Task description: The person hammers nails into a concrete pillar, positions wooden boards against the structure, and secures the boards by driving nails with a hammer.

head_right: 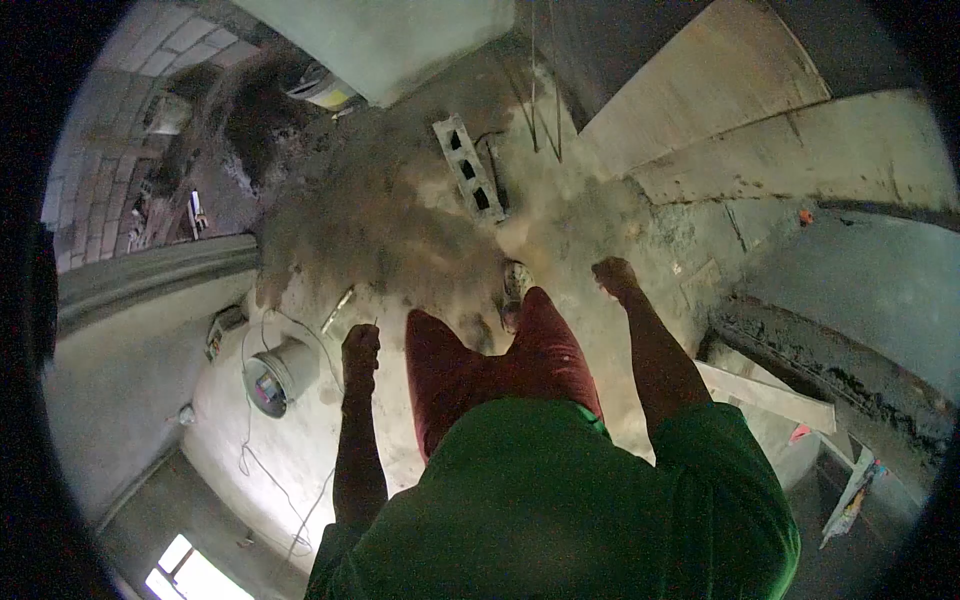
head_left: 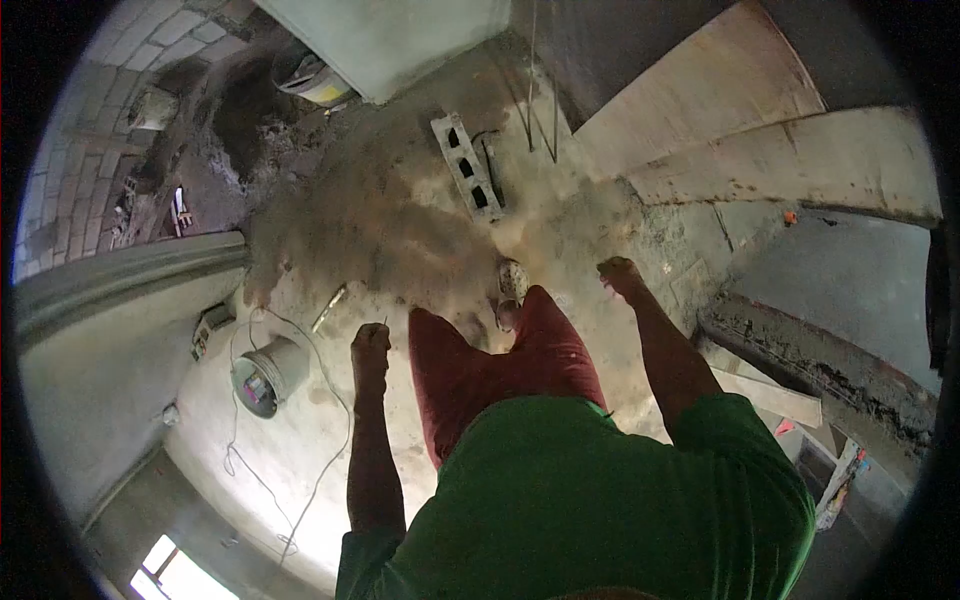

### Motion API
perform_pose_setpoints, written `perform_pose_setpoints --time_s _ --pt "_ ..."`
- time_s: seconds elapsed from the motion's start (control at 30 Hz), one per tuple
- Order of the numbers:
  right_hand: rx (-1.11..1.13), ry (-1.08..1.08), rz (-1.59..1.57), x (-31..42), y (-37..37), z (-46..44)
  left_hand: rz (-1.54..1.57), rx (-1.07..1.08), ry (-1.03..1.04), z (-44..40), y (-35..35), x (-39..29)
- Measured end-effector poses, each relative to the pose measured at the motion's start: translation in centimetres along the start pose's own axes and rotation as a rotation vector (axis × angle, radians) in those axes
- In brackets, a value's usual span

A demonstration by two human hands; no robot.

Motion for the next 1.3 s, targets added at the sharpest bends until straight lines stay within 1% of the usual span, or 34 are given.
perform_pose_setpoints --time_s 0.03,0.07,0.1,0.17,0.2,0.23,0.27,0.3,0.37,0.4,0.47,0.53,0.57,0.6,0.63,0.67,0.7,0.73,0.77,0.8,0.87,0.9,0.93,0.97,1.03,1.07,1.1,1.13,1.17,1.2,1.23,1.27,1.3 --pt "-0.054 -0.125 0.033 1.1 -0.1 0.8 -0.103 -0.028 0.059 0.5 0.5 0.8" --pt "-0.086 -0.209 0.025 7.2 -0.7 -3.3 -0.303 -0.098 0.286 1.3 1.2 0.0" --pt "-0.118 -0.293 0.018 13.4 -1.4 -7.3 -0.496 -0.12 0.682 -9.8 1.6 -5.7" --pt "-0.126 -0.126 -0.385 17.7 -2.9 -7.2 -0.637 -0.08 0.341 -12.7 5.1 -7.6" --pt "-0.136 -0.105 -0.394 18.7 -2.3 -9.9 -0.751 -0.068 0.367 -15.7 6.9 -6.5" --pt "-0.127 0.029 -0.411 18.6 -1.2 -13.4 -0.762 -0.051 0.379 -19.1 7.8 -6.1" --pt "-0.119 0.163 -0.432 18.1 -0.1 -17.1 -0.859 0.001 0.334 -22.4 9.2 -4.5" --pt "-0.14 0.016 -0.141 15.7 4.3 -25.4 -0.966 0.049 0.286 -25.4 9.7 -3.1" --pt "-0.317 -0.226 0.497 11.5 12.3 -40.8 -0.953 0.032 0.385 -30.1 10.5 -4.8" --pt "-0.266 -0.097 0.372 13.8 11.4 -40.7 -0.911 0.05 0.427 -32.3 9.8 -4.5" --pt "-0.207 0.172 0.125 19.5 9.1 -38.9 -0.903 -0.016 0.661 -34.8 5.6 -3.2" --pt "-0.179 0.232 0.147 20.7 12.1 -44.4 -0.938 -0.079 0.818 -36.3 3.6 -5.8" --pt "-0.156 0.271 0.182 21.1 13.7 -47.0 -0.938 -0.064 0.761 -37.3 3.4 -7.5" --pt "-0.269 0.255 0.168 21.6 14.8 -49.4 -0.939 -0.051 0.705 -38.3 3.2 -9.2" --pt "-0.262 0.255 0.159 21.9 16.2 -52.0 -0.942 -0.045 0.665 -39.3 1.8 -8.1" --pt "-0.315 0.13 0.088 22.8 16.9 -54.2 -0.945 -0.04 0.625 -40.3 0.3 -6.9" --pt "-0.413 0.071 0.101 22.4 17.5 -55.8 -1.141 -0.068 0.654 -40.4 -1.0 -5.7" --pt "-0.51 0.013 0.12 22.0 18.3 -57.4 -1.249 -0.083 0.657 -41.0 -1.0 -6.2" --pt "-0.654 0.011 0.224 20.8 19.1 -58.6 -1.355 -0.098 0.661 -41.6 -1.1 -6.7" --pt "-0.779 -0.221 0.49 22.6 18.7 -58.2 -1.225 -0.028 0.823 -41.6 2.0 -10.5" --pt "-0.762 -0.483 0.357 21.9 18.8 -59.0 -1.093 0.013 0.976 -41.2 2.3 -12.0" --pt "-0.601 -0.496 -0.03 21.0 19.4 -61.3 -0.984 0.039 0.799 -42.3 -0.1 -9.3" --pt "-0.386 -0.162 0.146 20.9 18.4 -62.4 -0.927 0.04 0.706 -42.6 -1.0 -8.1" --pt "-0.162 0.172 0.322 20.1 17.3 -61.3 -0.869 0.035 0.616 -42.9 -1.8 -6.9" --pt "-0.328 -0.147 0.496 24.0 13.5 -59.6 -1.019 0.118 0.4 -43.9 -0.7 -6.4" --pt "-0.355 0.035 0.398 23.5 10.6 -58.1 -1.01 0.093 0.391 -44.0 0.2 -8.3" --pt "-0.384 0.22 0.298 23.4 7.6 -55.6 -0.958 0.09 0.31 -44.1 1.2 -10.3" --pt "-0.32 0.191 0.372 25.6 5.4 -53.4 -0.902 0.087 0.24 -43.5 1.7 -11.8" --pt "-0.269 0.165 0.441 27.8 3.2 -51.1 -0.886 0.068 0.26 -42.7 1.5 -12.2" --pt "-0.177 0.205 0.397 27.2 3.0 -49.7 -0.95 0.098 0.256 -42.9 1.6 -11.0" --pt "-0.104 0.236 0.348 24.3 3.6 -49.6 -1.009 0.118 0.272 -43.6 2.1 -10.4" --pt "-0.2 0.163 0.328 20.4 4.4 -48.5 -0.964 0.072 0.327 -43.4 2.1 -10.1" --pt "-0.126 0.136 0.294 22.9 3.2 -42.4 -0.916 0.022 0.385 -43.3 2.5 -11.3"
Point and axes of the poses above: each hand's wrist, its own z-axis away from the middle knuckle, its own y-axis out of the palm, x = y × z, the point moved 9 cm from there along -z, towards the middle knuckle, and after that the axes turned 8 degrees about z, right-handed, at the moved point
